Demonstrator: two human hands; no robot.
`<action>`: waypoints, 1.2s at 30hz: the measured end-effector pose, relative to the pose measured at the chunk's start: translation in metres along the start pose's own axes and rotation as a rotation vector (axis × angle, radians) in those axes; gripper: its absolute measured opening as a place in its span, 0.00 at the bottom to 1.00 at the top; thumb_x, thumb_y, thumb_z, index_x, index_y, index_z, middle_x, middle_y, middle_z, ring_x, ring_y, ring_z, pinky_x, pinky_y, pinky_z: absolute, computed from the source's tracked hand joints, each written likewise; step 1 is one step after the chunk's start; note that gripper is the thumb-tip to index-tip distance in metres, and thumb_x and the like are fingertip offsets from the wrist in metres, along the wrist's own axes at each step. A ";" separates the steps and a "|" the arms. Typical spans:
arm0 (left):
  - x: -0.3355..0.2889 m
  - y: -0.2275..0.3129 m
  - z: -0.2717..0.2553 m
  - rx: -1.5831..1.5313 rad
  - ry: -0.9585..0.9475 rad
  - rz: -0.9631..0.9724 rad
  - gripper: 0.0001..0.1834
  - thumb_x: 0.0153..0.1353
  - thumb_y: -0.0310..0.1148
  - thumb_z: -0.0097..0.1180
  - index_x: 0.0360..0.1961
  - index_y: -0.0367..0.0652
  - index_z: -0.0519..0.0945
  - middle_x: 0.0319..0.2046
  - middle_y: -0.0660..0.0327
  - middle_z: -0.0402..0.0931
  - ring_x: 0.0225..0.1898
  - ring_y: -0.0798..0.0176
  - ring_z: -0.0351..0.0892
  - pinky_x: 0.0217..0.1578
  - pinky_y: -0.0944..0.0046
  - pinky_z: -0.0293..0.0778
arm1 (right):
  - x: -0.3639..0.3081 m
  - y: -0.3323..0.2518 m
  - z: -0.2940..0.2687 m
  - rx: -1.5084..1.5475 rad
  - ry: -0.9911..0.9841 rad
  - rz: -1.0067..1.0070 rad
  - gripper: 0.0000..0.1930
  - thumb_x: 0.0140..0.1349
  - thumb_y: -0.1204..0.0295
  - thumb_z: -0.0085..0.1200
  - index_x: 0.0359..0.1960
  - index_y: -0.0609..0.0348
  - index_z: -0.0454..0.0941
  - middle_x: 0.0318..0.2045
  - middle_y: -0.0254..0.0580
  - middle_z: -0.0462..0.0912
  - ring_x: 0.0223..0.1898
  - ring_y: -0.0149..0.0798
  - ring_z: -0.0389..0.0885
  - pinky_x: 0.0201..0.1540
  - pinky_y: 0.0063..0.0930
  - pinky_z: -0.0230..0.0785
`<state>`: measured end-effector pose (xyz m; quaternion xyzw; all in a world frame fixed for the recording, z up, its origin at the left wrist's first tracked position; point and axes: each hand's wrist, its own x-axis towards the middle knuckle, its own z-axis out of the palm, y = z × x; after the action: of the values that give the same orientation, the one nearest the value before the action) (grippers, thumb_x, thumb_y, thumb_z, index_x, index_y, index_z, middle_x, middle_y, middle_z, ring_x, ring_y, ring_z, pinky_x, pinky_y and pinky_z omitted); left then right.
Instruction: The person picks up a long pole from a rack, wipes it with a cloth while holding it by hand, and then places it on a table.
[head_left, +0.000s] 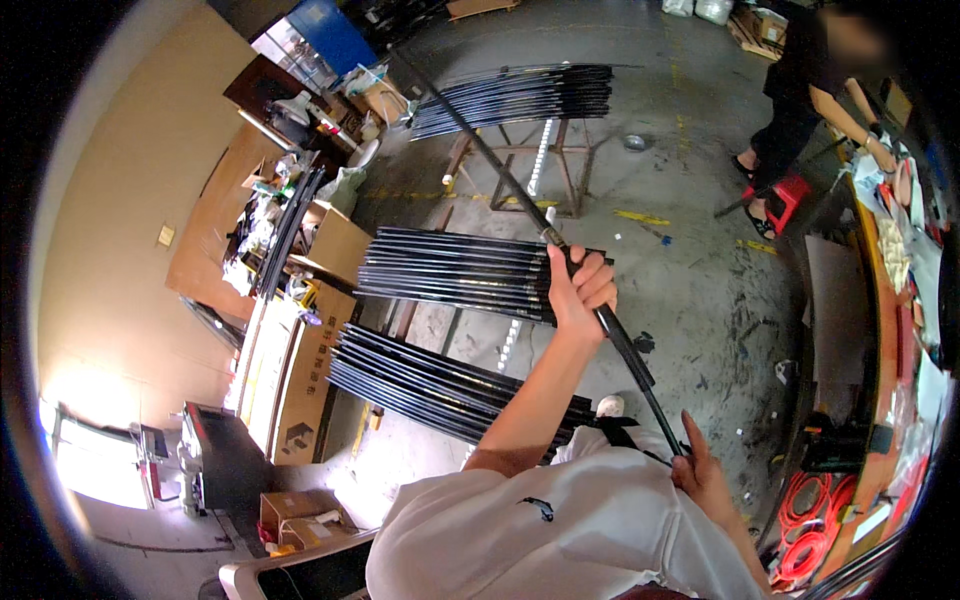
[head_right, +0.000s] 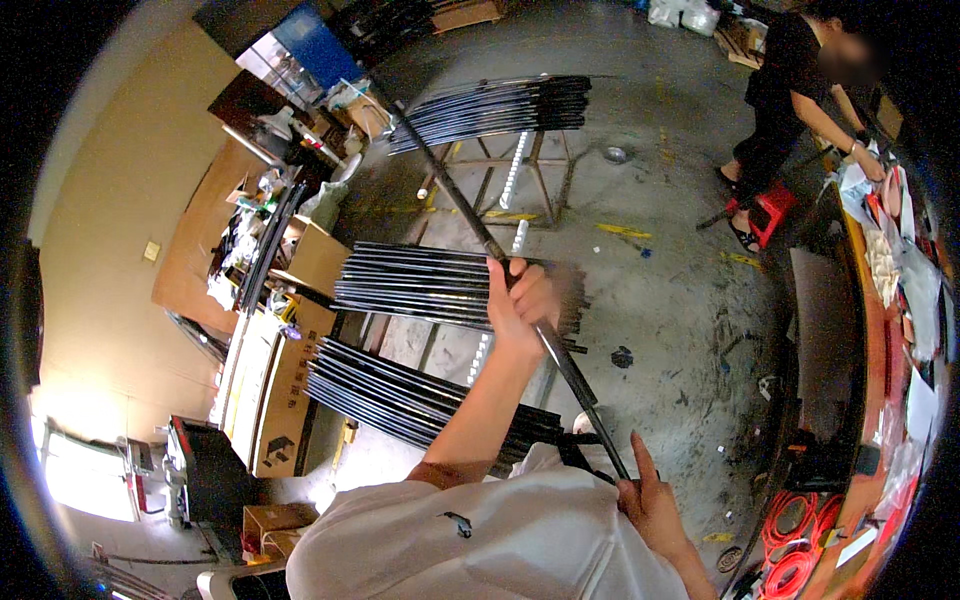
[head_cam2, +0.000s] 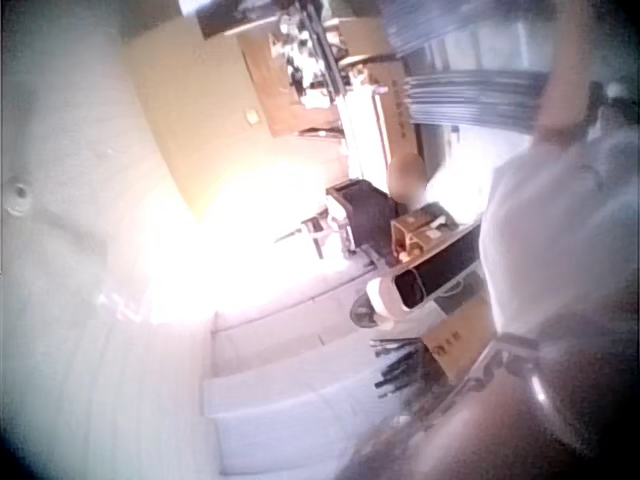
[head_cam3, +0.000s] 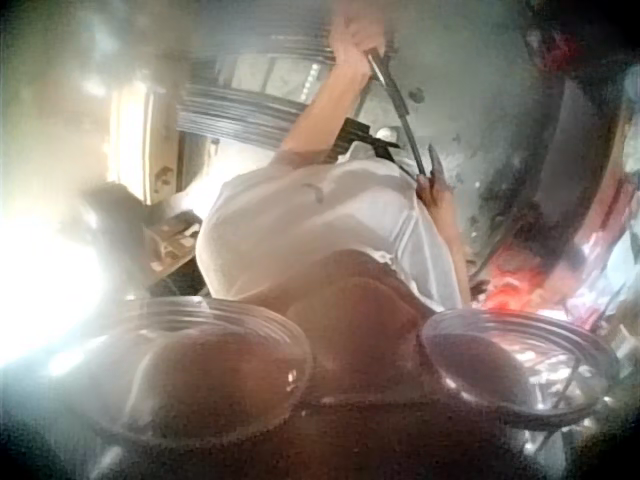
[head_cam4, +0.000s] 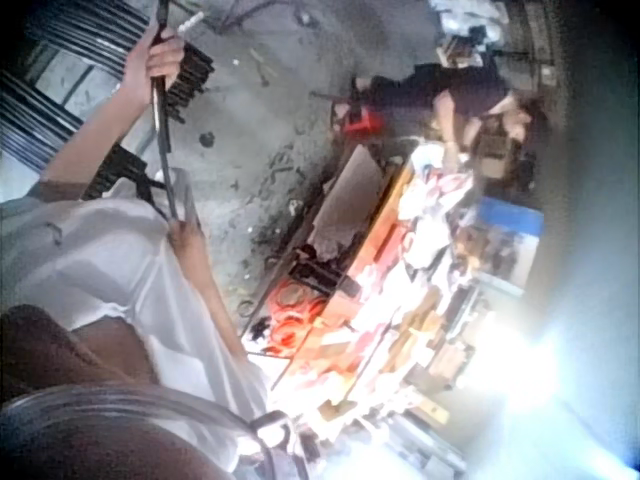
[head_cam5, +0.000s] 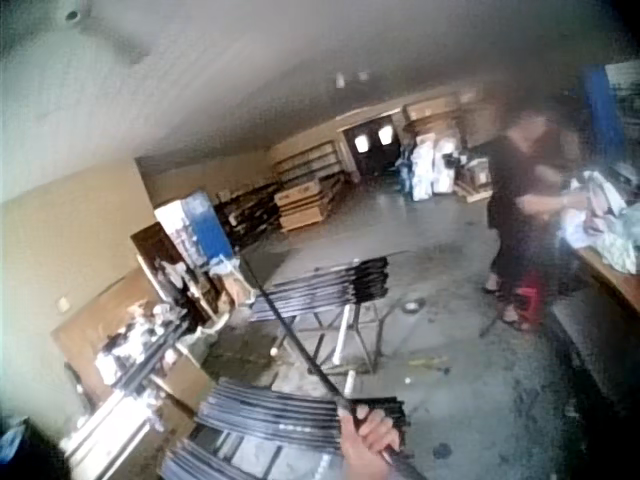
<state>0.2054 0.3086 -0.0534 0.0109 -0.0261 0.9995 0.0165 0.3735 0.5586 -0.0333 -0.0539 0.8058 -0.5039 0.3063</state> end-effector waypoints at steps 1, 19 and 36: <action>-0.008 -0.011 0.000 0.035 0.063 -0.019 0.20 0.64 0.53 0.39 0.24 0.48 0.65 0.14 0.71 0.53 0.12 0.78 0.47 0.08 0.77 0.44 | 0.003 -0.008 0.000 0.021 0.025 0.016 0.32 0.62 0.75 0.42 0.66 0.51 0.44 0.17 0.39 0.70 0.19 0.30 0.68 0.26 0.25 0.64; -0.007 -0.025 -0.022 0.570 0.057 -0.094 0.36 0.56 0.65 0.37 0.51 0.44 0.65 0.51 0.52 0.66 0.51 0.49 0.66 0.54 0.47 0.61 | -0.044 0.048 -0.013 -0.323 0.501 0.101 0.17 0.49 0.66 0.60 0.16 0.63 0.65 0.10 0.49 0.68 0.12 0.46 0.68 0.17 0.36 0.58; 0.113 -0.014 0.029 0.594 -0.056 -0.064 0.17 0.62 0.45 0.46 0.40 0.42 0.72 0.38 0.57 0.74 0.34 0.60 0.73 0.40 0.58 0.72 | -0.200 0.388 0.049 -0.554 0.865 0.299 0.18 0.40 0.63 0.62 0.12 0.61 0.67 0.07 0.45 0.64 0.10 0.46 0.66 0.16 0.38 0.58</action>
<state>0.0934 0.3252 -0.0212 0.0437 0.2671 0.9617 0.0431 0.6481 0.7882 -0.2882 0.1955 0.9601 -0.1995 -0.0110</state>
